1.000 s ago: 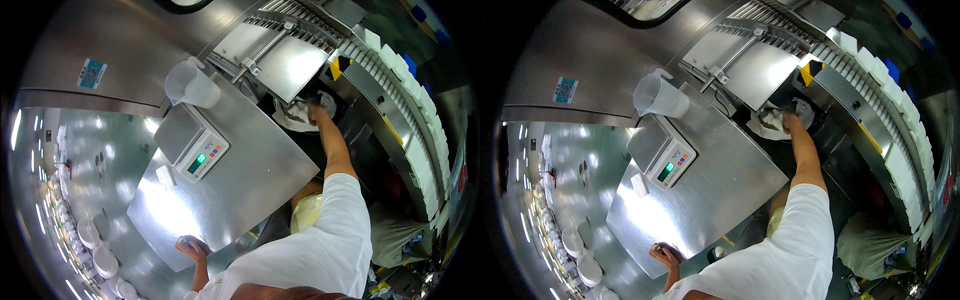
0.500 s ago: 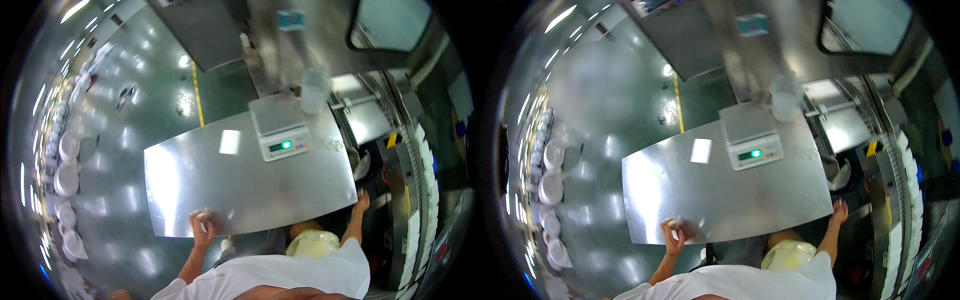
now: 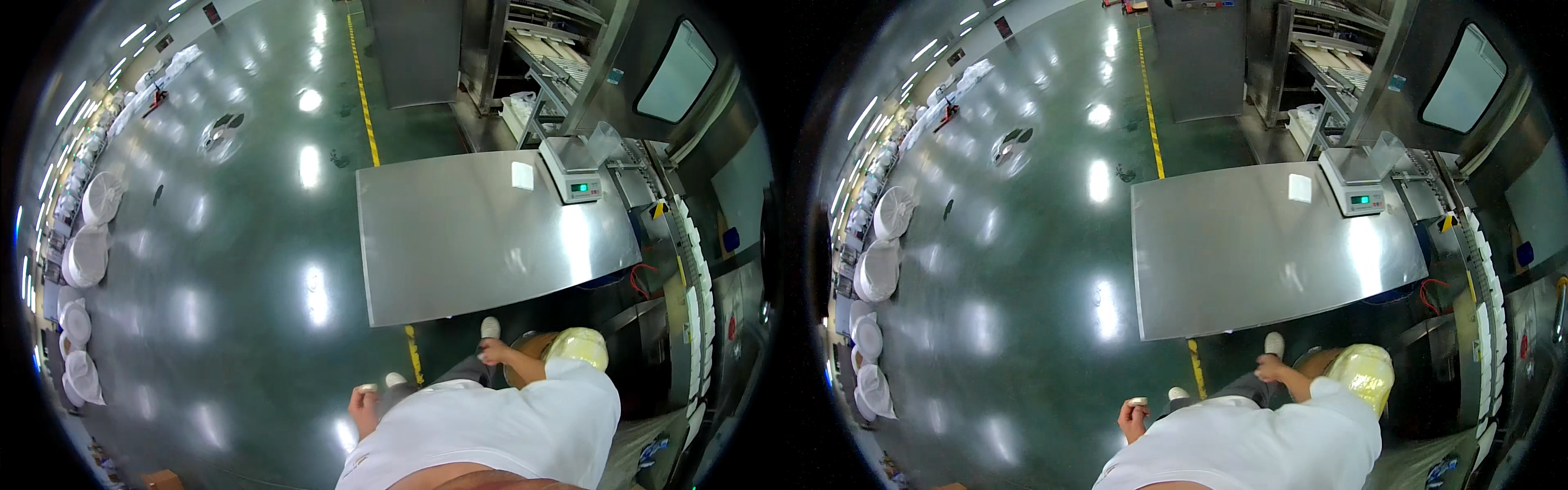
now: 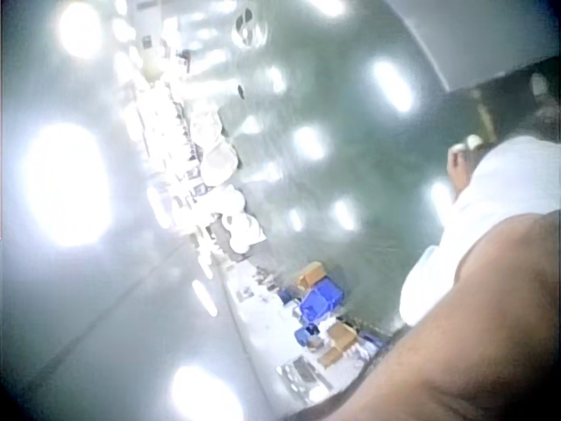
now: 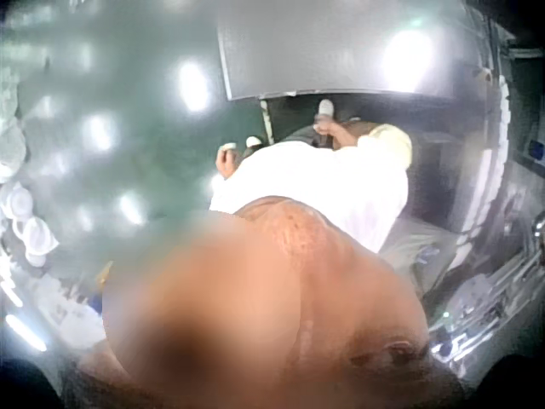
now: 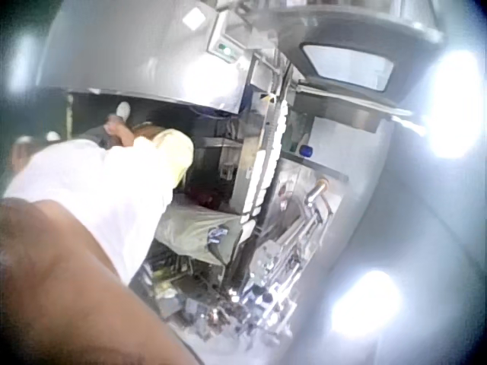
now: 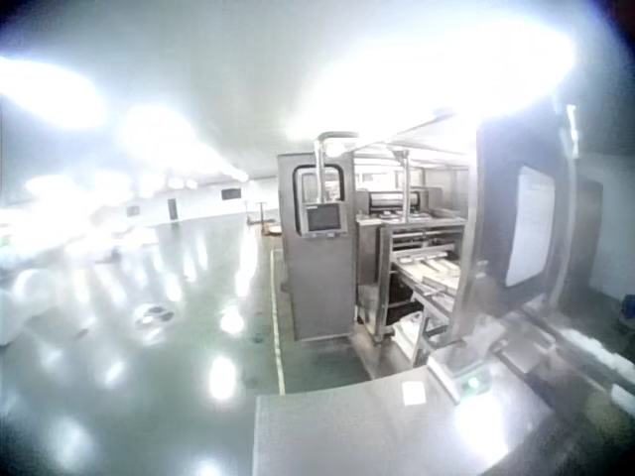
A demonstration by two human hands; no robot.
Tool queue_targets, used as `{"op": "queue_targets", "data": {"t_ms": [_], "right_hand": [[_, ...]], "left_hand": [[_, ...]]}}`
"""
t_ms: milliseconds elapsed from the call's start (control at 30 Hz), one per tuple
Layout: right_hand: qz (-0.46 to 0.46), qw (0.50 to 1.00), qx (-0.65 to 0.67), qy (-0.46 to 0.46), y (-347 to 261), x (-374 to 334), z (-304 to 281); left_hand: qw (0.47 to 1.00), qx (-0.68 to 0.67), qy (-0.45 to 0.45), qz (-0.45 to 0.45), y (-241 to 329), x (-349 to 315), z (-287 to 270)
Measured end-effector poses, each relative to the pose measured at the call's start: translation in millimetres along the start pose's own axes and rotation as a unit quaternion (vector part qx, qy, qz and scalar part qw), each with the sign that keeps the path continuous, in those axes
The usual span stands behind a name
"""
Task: The person interacts with a packaging machine, removes a product package from the conveyor, weighs a stack of items on a digital scale, and monitors the machine's operation via touchscreens and visual checks.
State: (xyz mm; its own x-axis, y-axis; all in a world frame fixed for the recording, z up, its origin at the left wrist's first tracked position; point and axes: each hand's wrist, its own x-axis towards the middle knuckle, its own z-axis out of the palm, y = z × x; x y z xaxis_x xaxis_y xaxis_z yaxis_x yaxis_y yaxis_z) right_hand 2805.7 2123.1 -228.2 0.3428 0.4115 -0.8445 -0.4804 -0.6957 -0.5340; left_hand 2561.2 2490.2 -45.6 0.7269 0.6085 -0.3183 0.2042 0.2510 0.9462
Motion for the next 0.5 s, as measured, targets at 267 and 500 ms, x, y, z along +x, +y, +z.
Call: {"op": "queue_targets", "data": {"t_ms": [267,500], "right_hand": [[-0.294,0.934,-0.099,-0.175,-341.4,-48.8,202.6],[-0.24,0.958,-0.019,-0.158,-423.0,19.3,253.1]], "left_hand": [[0.961,-0.232,0.002,-0.151,-18.6,5.9,-140.5],[0.888,-0.393,-0.061,-0.229,34.8,105.5,-212.9]]}}
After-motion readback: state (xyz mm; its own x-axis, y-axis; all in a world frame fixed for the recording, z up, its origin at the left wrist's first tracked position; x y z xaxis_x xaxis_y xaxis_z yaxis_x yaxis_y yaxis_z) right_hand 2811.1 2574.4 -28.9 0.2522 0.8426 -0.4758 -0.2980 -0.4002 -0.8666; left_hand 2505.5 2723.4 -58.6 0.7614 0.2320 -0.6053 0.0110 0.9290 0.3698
